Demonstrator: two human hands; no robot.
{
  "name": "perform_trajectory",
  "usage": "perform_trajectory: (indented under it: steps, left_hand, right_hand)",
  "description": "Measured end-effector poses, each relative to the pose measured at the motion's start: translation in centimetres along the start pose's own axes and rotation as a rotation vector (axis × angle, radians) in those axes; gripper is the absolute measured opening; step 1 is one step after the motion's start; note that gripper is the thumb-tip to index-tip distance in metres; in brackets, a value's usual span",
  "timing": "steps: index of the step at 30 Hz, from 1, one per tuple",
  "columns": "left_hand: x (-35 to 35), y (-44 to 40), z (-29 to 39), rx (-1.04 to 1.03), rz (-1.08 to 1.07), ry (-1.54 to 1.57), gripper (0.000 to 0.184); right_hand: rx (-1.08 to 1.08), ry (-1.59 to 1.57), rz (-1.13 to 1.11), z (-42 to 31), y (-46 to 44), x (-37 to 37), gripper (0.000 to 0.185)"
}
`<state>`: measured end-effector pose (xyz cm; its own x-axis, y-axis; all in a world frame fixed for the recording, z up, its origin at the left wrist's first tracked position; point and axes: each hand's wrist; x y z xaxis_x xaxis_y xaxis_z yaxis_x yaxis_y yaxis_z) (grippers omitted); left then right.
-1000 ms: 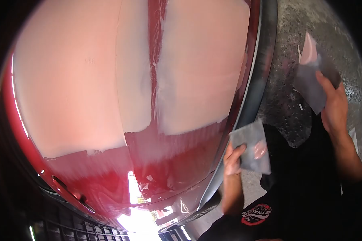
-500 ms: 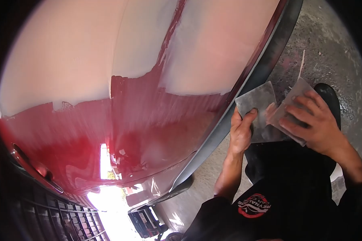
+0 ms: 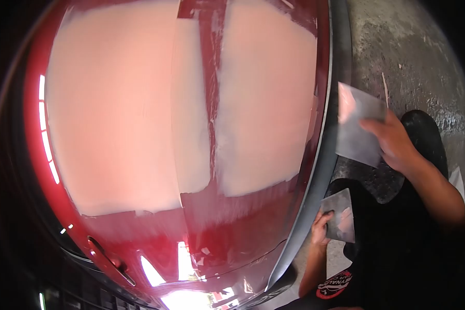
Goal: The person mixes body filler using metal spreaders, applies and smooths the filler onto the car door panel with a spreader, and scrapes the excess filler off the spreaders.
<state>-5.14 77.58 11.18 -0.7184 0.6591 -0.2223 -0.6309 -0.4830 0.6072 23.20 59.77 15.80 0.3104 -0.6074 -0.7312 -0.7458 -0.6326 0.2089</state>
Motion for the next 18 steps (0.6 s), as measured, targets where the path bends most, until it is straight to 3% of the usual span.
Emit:
perform_trajectory:
  steps: [1,2,3,6,8,16,18]
  left_hand:
    - [1.3,-0.4,-1.2,0.139,-0.004,0.075,0.045]
    - [3.5,-1.3,-3.5,0.204,-0.03,0.105,0.045]
    - [3.8,-1.7,-5.2,0.227,0.078,0.017,0.045]
    - [2.4,-1.9,-5.3,0.231,0.046,-0.021,0.045]
    - [1.5,-2.1,-4.5,0.24,-0.089,0.196,0.045]
    - [1.1,-1.8,-4.2,0.236,-0.106,0.172,0.043]
    - [1.0,-1.7,-4.1,0.213,-0.08,0.15,0.042]
  right_hand:
    - [0.06,-0.229,0.082,2.3,-1.6,-0.1,0.032]
    - [0.085,-0.226,0.083,3.3,-3.3,-0.5,0.034]
    - [0.11,-0.219,0.086,4.2,-4.5,-1.1,0.036]
    - [0.027,-0.105,0.129,4.6,-5.9,-2.3,0.038]
    - [0.016,-0.071,0.142,4.7,-6.4,-2.3,0.036]
    - [-0.005,-0.124,0.134,3.8,-8.3,-3.4,0.029]
    - [-0.12,-0.024,0.107,3.8,-9.2,-3.9,0.039]
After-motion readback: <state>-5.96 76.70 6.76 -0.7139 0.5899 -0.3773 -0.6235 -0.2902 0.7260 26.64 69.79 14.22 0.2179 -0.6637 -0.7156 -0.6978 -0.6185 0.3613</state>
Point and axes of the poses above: each hand's wrist, its own y-axis away from the middle knuckle, its own x-axis out of the back of the hand, z = x × y, and after that the axes turned 7 degrees about y, right-handed
